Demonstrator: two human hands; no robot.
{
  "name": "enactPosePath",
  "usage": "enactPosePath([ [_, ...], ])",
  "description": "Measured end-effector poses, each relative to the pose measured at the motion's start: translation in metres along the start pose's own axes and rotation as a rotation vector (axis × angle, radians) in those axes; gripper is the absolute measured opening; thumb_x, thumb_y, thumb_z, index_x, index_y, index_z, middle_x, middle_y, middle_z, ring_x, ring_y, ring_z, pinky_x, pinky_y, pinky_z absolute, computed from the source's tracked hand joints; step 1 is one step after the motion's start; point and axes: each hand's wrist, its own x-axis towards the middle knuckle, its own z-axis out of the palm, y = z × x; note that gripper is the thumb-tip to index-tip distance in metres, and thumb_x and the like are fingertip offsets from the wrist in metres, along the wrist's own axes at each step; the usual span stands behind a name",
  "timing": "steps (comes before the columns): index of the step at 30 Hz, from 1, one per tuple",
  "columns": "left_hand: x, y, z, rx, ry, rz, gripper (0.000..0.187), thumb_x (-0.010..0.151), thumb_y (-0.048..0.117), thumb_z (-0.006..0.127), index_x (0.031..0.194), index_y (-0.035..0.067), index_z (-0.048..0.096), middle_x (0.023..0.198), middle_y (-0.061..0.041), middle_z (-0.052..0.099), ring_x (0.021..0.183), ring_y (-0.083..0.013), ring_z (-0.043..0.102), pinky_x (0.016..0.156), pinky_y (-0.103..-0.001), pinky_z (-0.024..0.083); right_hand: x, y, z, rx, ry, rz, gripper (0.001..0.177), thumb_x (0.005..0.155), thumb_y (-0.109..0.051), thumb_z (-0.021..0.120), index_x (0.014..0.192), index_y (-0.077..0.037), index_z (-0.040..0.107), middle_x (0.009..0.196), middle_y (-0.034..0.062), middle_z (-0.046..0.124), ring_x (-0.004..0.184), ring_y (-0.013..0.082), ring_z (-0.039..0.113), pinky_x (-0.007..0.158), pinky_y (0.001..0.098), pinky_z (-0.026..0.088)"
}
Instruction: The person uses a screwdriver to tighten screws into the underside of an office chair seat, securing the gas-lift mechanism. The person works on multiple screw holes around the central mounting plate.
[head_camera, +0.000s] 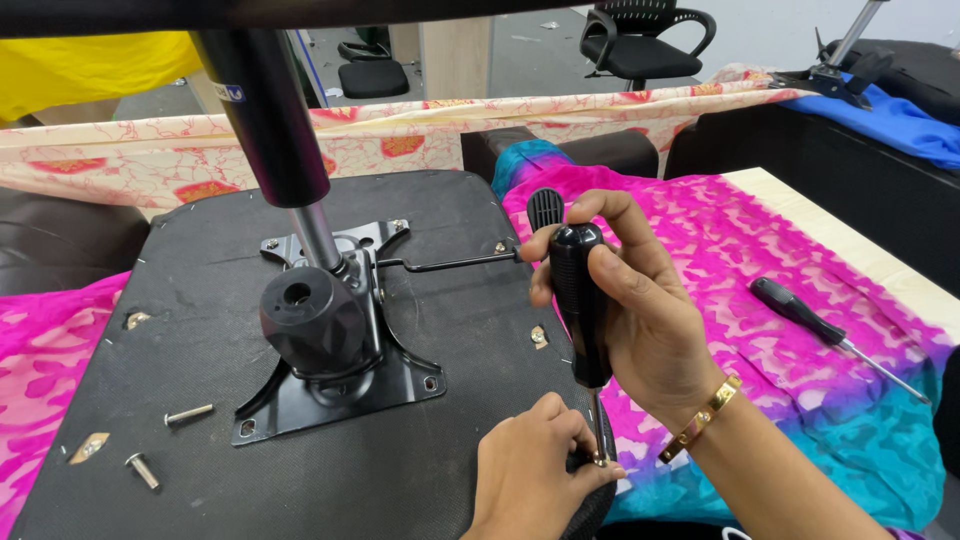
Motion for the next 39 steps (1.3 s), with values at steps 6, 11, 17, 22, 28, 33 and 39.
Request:
enactPosePath([
  [6,-0.007,-0.001,-0.003,-0.035,0.015,0.049,0.031,0.074,0.039,0.086,0.083,0.013,0.072,0.081,0.000,0.060,0.076,-0.0209,0.065,0.070,-0.038,0.050,-0.001,-0.001,0.000,0.027,-0.052,-0.002,0.032,0.107,-0.026,0.056,0.136,-0.013,0.049,0.114,0.0163,0.066,0.093,0.0234,0.063,0.093,0.0399,0.051],
  [11,-0.008,-0.004,-0.004,-0.086,0.060,0.174,0.026,0.079,0.035,0.084,0.085,0.011,0.075,0.084,-0.001,0.064,0.076,-0.0219,0.066,0.068,-0.038,0.051,-0.001,-0.008,0.000,0.014,-0.054,-0.025,0.033,0.111,-0.027,0.053,0.139,-0.009,0.052,0.115,0.0158,0.063,0.095,0.0221,0.061,0.095,0.0391,0.050],
  [17,-0.010,-0.002,-0.013,-0.202,0.099,-0.007,0.026,0.079,0.029,0.084,0.086,0.006,0.073,0.079,-0.004,0.065,0.065,-0.0196,0.064,0.062,-0.035,0.050,0.004,-0.019,0.008,-0.050,-0.009,-0.104,0.028,0.113,-0.025,0.050,0.136,-0.010,0.054,0.124,0.0127,0.062,0.104,0.0200,0.061,0.099,0.0385,0.051],
  [22,-0.025,-0.007,-0.036,-0.213,0.231,-0.198,0.020,0.078,0.022,0.083,0.092,0.009,0.078,0.075,-0.006,0.065,0.058,-0.0173,0.061,0.059,-0.033,0.050,0.005,-0.012,0.006,0.003,0.272,-0.150,0.025,0.111,-0.024,0.047,0.135,-0.017,0.053,0.126,0.0052,0.063,0.106,0.0162,0.062,0.101,0.0393,0.053],
  [28,-0.049,-0.036,-0.081,-0.151,0.466,-0.419,0.031,0.081,0.015,0.075,0.112,0.011,0.074,0.086,-0.001,0.070,0.065,-0.0119,0.069,0.064,-0.028,0.057,0.013,0.023,-0.018,0.145,0.559,-0.071,0.019,0.109,-0.025,0.046,0.127,-0.019,0.050,0.110,-0.0015,0.061,0.102,0.0147,0.062,0.102,0.0485,0.052],
  [33,-0.063,-0.051,-0.102,-0.039,0.552,-0.463,0.040,0.080,0.010,0.075,0.119,0.014,0.071,0.103,-0.001,0.066,0.075,-0.0102,0.074,0.072,-0.028,0.061,-0.005,0.075,-0.028,0.170,0.683,0.100,0.021,0.108,-0.026,0.044,0.127,-0.020,0.050,0.102,-0.0018,0.055,0.096,0.0156,0.059,0.098,0.0559,0.053],
  [39,-0.080,-0.052,-0.113,0.065,0.524,-0.660,0.044,0.083,0.020,0.079,0.126,0.023,0.068,0.114,0.001,0.058,0.073,-0.0173,0.071,0.071,-0.032,0.060,-0.029,0.110,-0.016,-0.106,0.642,0.282,0.039,0.100,-0.019,0.055,0.138,-0.019,0.045,0.107,0.0029,0.056,0.096,0.0129,0.057,0.096,0.0395,0.051],
])
